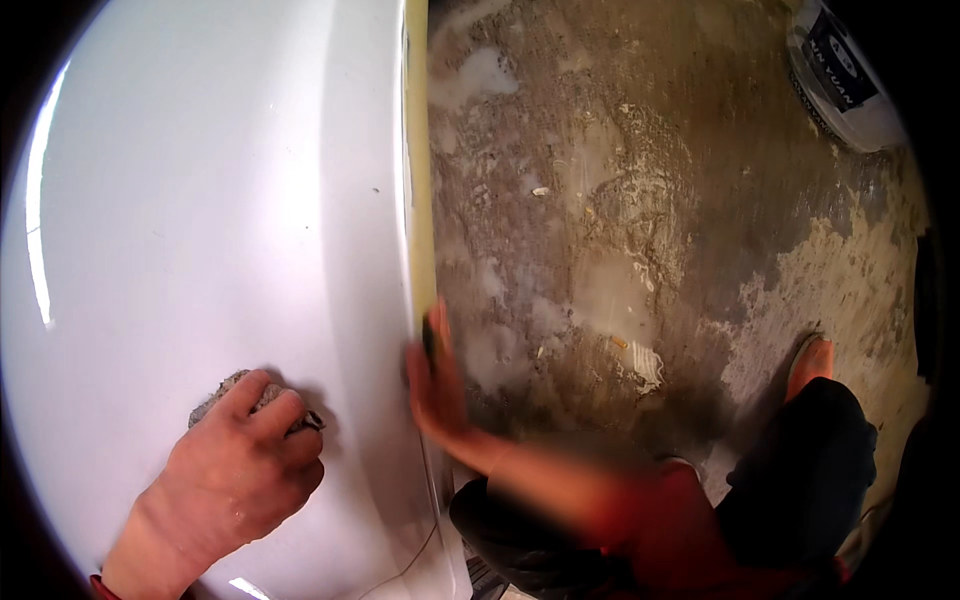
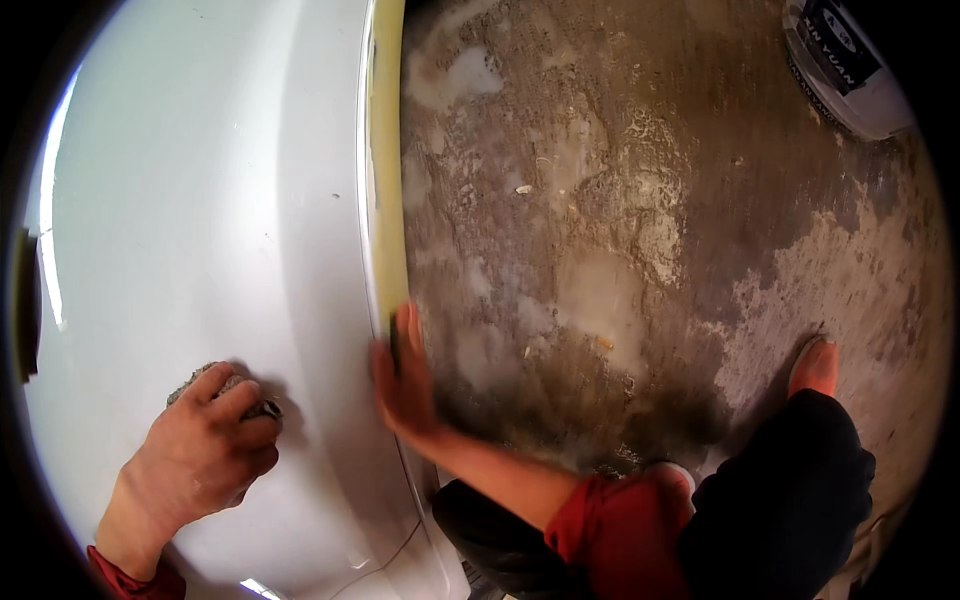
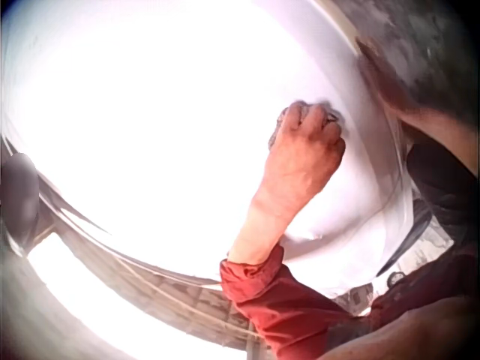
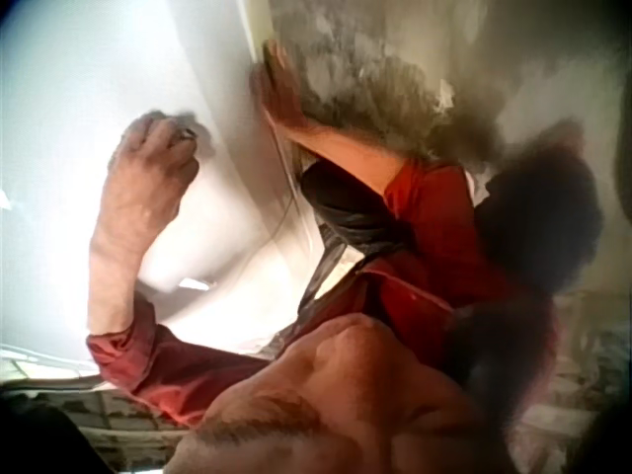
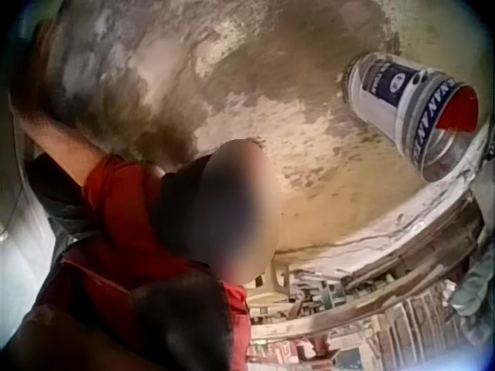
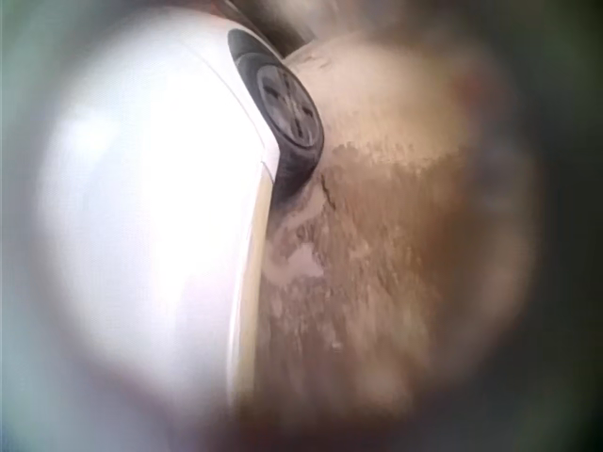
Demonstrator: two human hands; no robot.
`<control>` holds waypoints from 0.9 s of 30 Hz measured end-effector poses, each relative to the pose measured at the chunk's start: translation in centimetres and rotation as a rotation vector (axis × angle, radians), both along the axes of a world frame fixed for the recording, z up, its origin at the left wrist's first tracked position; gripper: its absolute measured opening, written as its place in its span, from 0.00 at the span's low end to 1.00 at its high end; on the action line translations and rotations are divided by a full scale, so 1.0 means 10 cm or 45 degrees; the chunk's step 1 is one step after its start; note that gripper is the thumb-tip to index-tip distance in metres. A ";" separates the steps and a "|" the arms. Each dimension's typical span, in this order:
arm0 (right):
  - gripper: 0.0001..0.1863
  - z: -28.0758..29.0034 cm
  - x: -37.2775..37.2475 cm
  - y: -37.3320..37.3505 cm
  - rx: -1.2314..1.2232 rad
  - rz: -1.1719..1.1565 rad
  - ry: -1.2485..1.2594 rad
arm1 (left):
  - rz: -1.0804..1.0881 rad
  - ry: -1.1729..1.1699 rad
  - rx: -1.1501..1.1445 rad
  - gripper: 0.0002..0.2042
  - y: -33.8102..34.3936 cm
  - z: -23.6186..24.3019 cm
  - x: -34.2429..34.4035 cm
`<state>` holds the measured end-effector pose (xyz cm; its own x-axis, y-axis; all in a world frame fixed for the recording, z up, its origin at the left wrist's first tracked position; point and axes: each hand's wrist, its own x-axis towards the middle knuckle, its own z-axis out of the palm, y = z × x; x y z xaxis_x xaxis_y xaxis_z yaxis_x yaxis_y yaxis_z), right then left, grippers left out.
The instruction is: The person sands the lower edge of a white car's front fender using a sanding block and water from a bucket. They repeatedly dip a cloth into the bucket to wipe the sanded area and continue sanding along the seam between the fender and the bumper.
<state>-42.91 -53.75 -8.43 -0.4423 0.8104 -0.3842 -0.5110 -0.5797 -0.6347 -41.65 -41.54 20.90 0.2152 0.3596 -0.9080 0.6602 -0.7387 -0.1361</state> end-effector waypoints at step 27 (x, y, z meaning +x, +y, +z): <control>0.34 0.14 0.08 0.21 0.202 -0.199 -0.030 | -0.062 0.015 0.136 0.01 0.02 0.01 0.04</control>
<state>-42.06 -51.67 -7.04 -0.2993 0.9194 -0.2553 -0.5704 -0.3868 -0.7245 -41.24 -41.39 21.01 0.2240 0.4440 -0.8676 0.6220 -0.7505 -0.2235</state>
